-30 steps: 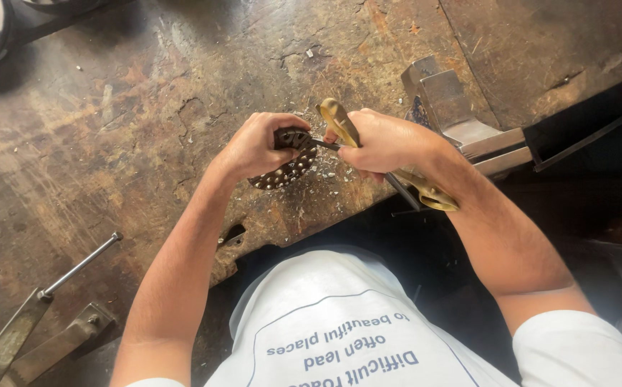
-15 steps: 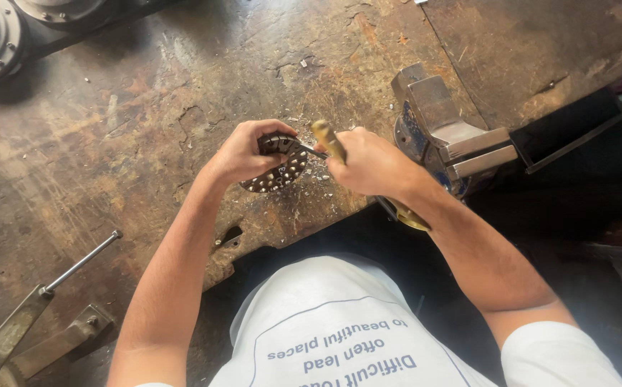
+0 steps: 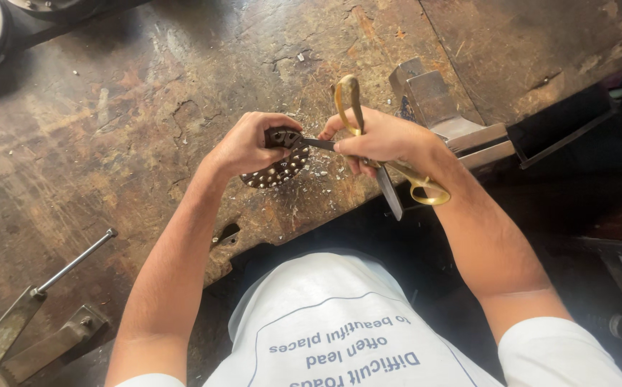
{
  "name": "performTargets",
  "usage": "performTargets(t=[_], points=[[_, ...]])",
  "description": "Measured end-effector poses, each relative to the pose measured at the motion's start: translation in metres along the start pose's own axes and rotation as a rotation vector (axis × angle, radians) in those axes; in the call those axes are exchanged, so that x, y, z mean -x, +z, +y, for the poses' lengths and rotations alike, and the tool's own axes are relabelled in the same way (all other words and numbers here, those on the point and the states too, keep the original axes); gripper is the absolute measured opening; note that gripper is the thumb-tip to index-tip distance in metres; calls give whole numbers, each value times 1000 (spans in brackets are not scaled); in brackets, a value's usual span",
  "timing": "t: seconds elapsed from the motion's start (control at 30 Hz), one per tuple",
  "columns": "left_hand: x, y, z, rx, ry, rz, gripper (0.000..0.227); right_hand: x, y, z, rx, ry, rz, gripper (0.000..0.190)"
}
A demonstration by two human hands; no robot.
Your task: The person uses shears to trim small metal pins protruding from a circular metal component. The person repeatedly rotates the component and snips the pins one by one, collecting the cut pieces on the workbench.
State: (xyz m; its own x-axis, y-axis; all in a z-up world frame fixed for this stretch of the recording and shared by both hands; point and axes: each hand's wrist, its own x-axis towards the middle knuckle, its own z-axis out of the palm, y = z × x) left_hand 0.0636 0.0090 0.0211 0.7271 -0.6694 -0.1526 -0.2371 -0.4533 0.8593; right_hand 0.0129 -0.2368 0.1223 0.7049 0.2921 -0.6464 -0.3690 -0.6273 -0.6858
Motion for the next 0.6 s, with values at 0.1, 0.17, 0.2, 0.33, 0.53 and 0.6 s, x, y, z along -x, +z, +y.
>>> performTargets(t=[0.1, 0.17, 0.2, 0.33, 0.53, 0.6], points=[[2, 3, -6, 68, 41, 5, 46, 1, -8, 20, -348, -56, -95, 40], [-4, -3, -9, 141, 131, 70, 46, 5, -10, 25, -350, -121, -79, 41], [-3, -1, -10, 195, 169, 124, 47, 7, -6, 27, -350, -149, -93, 41], [10, 7, -15, 297, 204, 461, 46, 9, 2, 33, -186, 15, -28, 44], [64, 44, -12, 195, 162, 486, 68, 11, 14, 31, 12, -59, 47, 61], [69, 53, -14, 348, 16, 558, 61, 17, 21, 29, 75, -99, 59, 66]])
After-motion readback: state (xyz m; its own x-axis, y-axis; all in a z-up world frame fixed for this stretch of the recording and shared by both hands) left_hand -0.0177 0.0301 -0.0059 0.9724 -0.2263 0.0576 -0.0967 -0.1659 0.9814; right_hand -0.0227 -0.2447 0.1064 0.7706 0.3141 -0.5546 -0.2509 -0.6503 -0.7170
